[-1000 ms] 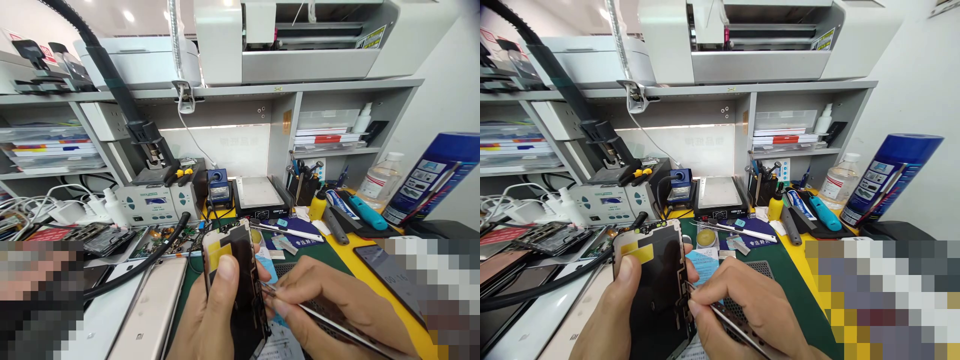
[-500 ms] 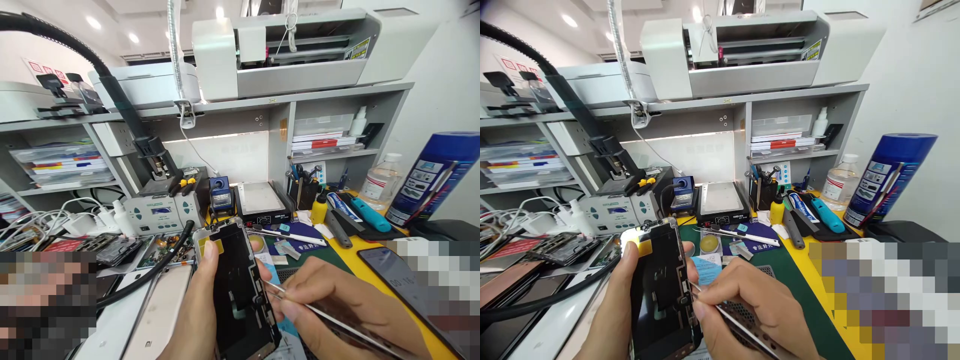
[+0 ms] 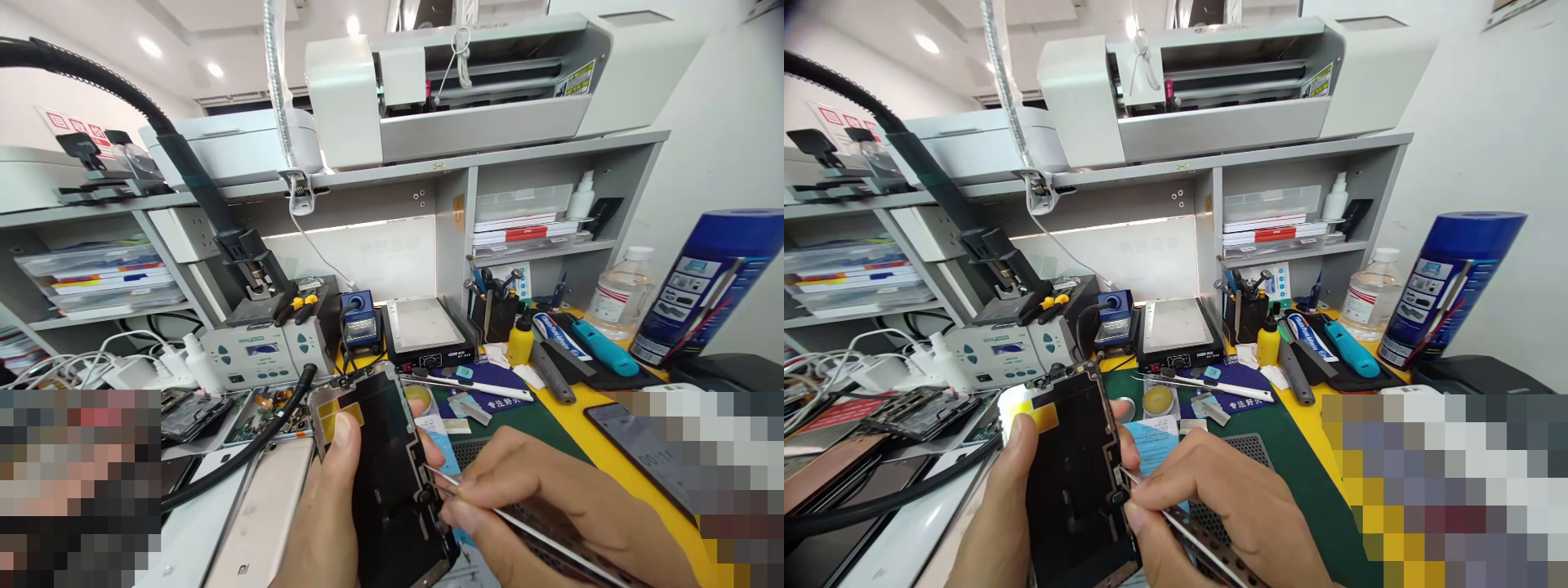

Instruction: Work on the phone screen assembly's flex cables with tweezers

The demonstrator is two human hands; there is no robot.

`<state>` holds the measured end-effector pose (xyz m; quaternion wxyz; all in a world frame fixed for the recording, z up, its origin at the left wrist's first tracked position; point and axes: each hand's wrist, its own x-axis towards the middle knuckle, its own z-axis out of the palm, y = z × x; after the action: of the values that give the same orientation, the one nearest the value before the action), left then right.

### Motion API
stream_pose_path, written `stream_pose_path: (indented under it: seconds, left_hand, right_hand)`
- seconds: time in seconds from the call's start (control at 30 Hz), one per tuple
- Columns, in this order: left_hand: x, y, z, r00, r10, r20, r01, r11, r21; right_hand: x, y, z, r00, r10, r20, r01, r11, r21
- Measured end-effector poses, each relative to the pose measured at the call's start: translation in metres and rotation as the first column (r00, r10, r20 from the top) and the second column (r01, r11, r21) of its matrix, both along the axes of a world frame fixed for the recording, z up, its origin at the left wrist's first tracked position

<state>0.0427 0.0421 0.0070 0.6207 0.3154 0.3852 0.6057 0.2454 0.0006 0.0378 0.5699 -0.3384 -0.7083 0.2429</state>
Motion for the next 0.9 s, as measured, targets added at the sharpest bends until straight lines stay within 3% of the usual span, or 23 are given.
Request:
stream_pose_path:
  seconds: [0.17,0.33,0.6,0.8,0.9]
  left_hand:
    - [-0.020,0.018,-0.005,0.993,0.113,-0.035,-0.113,0.994,0.000]
    - [-0.020,0.018,-0.004,0.987,0.158,-0.035,-0.159,0.987,-0.004]
    - [0.003,0.003,0.000,0.996,0.082,-0.022,-0.081,0.996,0.029]
    - [0.026,-0.019,0.020,0.999,-0.035,0.039,0.037,0.998,-0.058]
    - [0.031,-0.020,0.030,0.998,-0.033,0.054,0.036,0.998,-0.056]
  right_hand:
    - [0.002,-0.001,0.002,0.999,-0.011,0.053,0.011,1.000,0.004]
    - [0.004,0.002,0.007,0.995,-0.043,0.094,0.042,0.999,0.012]
    - [0.003,0.000,0.005,0.996,-0.030,0.089,0.029,1.000,0.009]
    - [0.007,0.002,0.007,0.989,0.012,0.148,-0.008,1.000,-0.025]
    - [0.007,0.002,0.006,0.998,0.024,0.062,-0.020,0.998,-0.053]
